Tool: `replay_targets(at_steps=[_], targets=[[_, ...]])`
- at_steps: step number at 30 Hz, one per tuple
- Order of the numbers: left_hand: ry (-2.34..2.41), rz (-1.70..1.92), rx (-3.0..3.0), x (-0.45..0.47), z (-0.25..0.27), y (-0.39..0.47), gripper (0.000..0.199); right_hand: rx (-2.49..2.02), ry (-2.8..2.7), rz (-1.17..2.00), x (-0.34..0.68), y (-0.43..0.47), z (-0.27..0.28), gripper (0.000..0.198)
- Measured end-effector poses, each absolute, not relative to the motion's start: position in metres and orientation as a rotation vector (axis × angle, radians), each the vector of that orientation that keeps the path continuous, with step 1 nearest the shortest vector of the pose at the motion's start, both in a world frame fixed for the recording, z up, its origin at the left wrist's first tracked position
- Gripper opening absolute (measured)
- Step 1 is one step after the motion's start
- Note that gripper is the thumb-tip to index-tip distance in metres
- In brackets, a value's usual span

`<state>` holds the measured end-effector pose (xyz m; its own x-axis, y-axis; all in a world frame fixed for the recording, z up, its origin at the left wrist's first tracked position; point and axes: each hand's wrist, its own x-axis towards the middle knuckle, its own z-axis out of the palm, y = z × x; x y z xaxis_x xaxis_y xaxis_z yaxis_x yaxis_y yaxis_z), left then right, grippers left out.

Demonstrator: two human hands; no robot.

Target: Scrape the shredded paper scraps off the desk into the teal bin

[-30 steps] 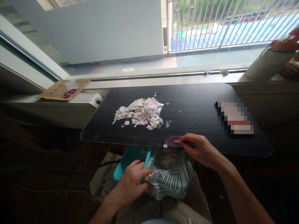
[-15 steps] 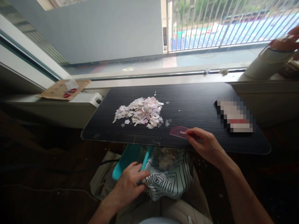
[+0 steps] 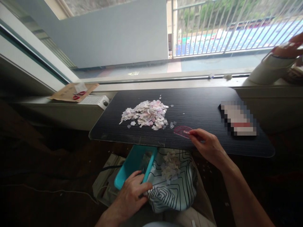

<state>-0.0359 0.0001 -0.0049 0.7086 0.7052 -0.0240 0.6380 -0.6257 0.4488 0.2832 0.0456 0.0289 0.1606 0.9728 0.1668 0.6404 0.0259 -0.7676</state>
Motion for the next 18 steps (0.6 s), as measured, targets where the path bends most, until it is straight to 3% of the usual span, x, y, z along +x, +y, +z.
replay_targets(at_steps=[7, 13, 18], targets=[[1.109, 0.093, 2.493, -0.015, -0.010, 0.016, 0.018, -1.728, -1.679, 0.537, 0.286, 0.042, 0.033, 0.022], [1.074, -0.011, 2.476, -0.019, -0.008, 0.017, 0.020, -1.679, -2.071, 0.893, 0.271, 0.017, 0.044, 0.022], [1.076, -0.058, 2.451, -0.018, -0.007, 0.016, 0.034, -1.812, -2.225, 0.648, 0.238, 0.012, 0.027, 0.029]])
